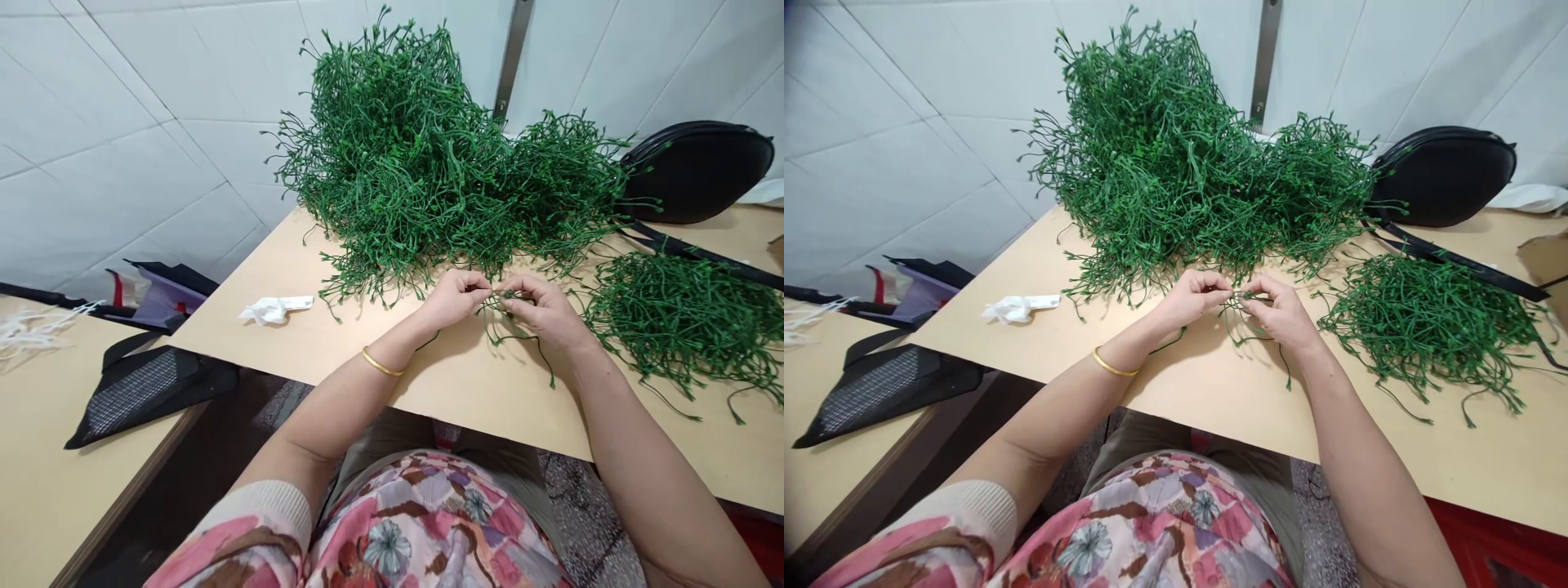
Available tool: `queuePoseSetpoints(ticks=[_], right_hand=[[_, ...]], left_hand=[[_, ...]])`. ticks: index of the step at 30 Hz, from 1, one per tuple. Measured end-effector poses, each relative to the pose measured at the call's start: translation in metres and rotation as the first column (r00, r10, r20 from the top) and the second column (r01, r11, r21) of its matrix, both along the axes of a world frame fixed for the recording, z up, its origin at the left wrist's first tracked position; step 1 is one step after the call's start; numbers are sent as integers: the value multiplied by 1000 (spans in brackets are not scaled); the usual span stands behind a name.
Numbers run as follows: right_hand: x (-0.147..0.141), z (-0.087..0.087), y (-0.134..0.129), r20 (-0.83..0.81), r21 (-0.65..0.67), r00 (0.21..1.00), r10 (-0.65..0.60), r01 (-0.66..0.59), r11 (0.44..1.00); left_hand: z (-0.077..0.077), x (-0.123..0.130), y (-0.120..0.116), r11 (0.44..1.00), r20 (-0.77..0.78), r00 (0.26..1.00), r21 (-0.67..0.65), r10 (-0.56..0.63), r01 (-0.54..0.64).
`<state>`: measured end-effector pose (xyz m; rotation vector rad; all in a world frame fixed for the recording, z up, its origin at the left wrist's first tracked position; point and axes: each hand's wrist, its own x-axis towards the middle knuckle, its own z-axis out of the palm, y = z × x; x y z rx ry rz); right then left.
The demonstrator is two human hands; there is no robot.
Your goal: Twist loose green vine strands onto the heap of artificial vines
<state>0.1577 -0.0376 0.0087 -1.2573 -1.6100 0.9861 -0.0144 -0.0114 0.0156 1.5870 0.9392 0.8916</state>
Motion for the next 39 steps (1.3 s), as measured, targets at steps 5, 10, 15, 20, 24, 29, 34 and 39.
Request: queuePoseSetpoints(ticks=[5, 10, 15, 20, 24, 29, 34, 39], right_hand=[[-3, -1, -1, -36, -44, 999, -4, 3, 999], [-1, 0, 0, 27, -38, 995, 98, -97, 995], [2, 1, 1, 100, 34, 982, 160, -164, 986], [5, -6, 4, 394, 231, 919, 25, -125, 965], [5, -11, 5, 581, 374, 808, -93, -164, 913], [-9, -8, -1, 701, 482, 648, -298, -123, 867], [-32, -5, -6, 647, 538, 615, -450, 49, 841], [-15, -10, 9, 545, 502, 695, -469, 178, 846]], left_hand=[[1, 0, -5, 996, 74, 997, -80, -19, 25], [0, 0, -2, 995, 5, 1000, -94, -12, 12], [-6, 1, 1, 995, -187, 982, 95, 39, -22], [-7, -1, 2, 963, -345, 938, 261, 30, 66], [-5, -2, 4, 955, -448, 894, 271, 12, 123], [-5, 1, -1, 926, -517, 853, 351, 68, 139], [0, 9, -3, 904, -492, 859, 418, 140, 92], [1, 14, -12, 952, -406, 912, 297, 57, 72]])
